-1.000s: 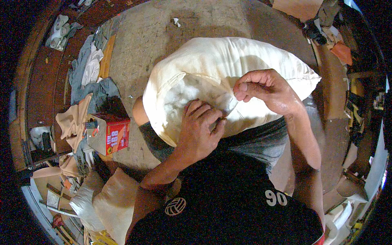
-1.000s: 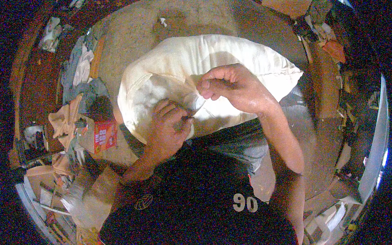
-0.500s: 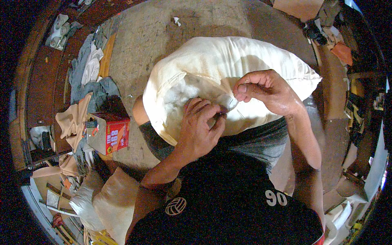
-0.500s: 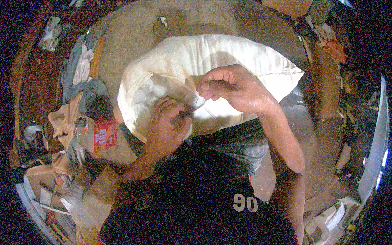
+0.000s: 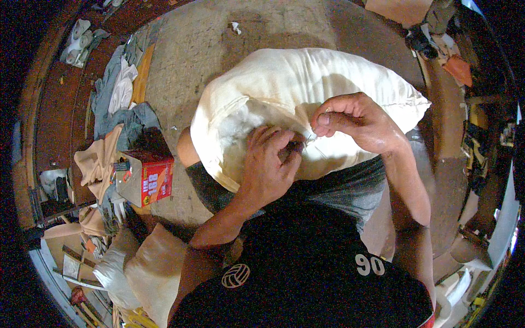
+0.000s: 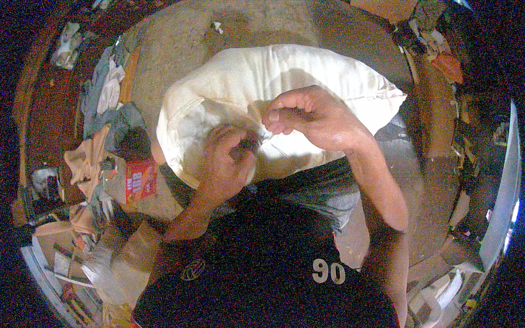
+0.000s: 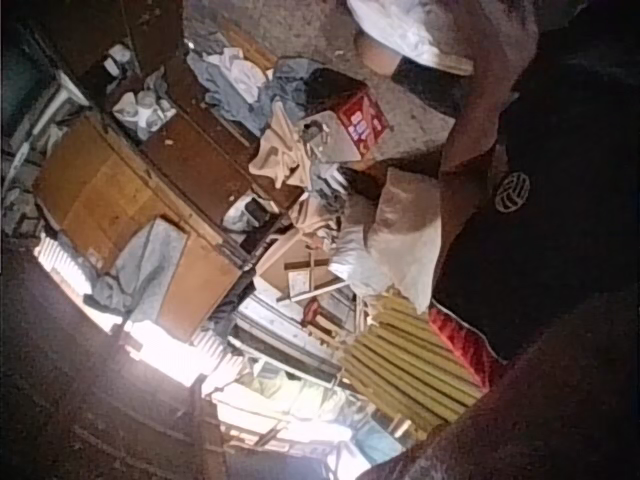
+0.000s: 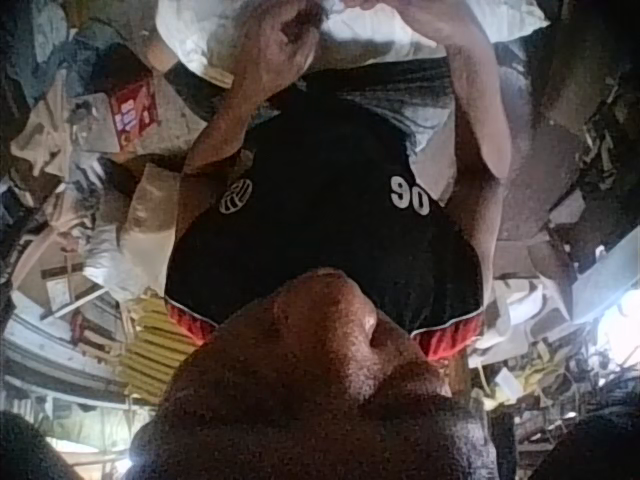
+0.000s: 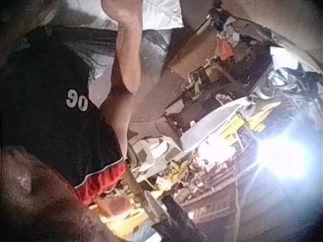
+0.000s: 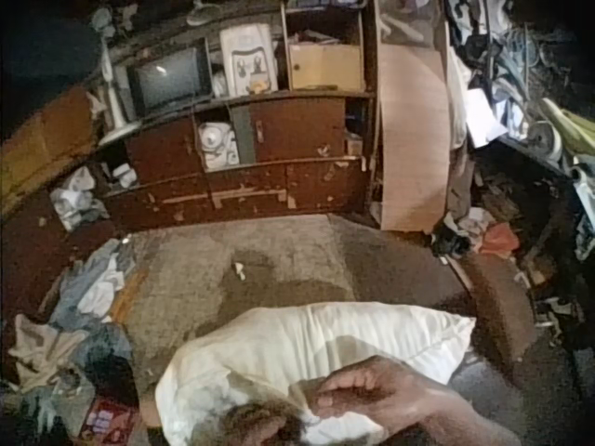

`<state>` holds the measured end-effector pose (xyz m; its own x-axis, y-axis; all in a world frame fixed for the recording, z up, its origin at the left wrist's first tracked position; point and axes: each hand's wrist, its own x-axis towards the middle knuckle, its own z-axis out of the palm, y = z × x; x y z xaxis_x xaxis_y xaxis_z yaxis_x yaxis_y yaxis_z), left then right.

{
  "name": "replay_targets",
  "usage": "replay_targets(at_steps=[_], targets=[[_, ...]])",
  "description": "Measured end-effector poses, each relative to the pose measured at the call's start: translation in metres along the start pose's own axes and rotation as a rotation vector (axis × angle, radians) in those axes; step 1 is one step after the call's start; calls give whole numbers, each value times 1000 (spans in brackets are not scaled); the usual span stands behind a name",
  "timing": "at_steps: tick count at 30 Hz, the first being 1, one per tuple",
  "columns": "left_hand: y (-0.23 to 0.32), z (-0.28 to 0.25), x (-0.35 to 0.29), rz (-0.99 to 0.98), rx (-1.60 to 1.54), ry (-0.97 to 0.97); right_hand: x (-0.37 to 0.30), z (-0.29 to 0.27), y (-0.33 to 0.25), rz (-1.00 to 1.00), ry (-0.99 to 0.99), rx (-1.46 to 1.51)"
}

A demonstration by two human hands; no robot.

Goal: The person hand-sews a white pillow using a needle and thread. They repeatedly insert the needle into the fabric and pull the thread through to close the opening, working along the seam while the pillow rests on their lap.

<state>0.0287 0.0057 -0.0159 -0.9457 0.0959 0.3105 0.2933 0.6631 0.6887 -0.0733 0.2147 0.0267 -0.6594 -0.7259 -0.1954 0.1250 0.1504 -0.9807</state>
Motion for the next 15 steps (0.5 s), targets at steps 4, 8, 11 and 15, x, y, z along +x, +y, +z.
replay_targets(at_steps=[4,8,11,15], targets=[[2,0,9,-22,-9,-50,6,-2,5,-41,-56,-104],[2,5,9,7,-50,7,7,12,15,-144,169,195],[0,5,9,29,-1,-6,6,16,17,-71,258,84],[1,0,8,54,121,-49,5,25,5,39,329,-274]])
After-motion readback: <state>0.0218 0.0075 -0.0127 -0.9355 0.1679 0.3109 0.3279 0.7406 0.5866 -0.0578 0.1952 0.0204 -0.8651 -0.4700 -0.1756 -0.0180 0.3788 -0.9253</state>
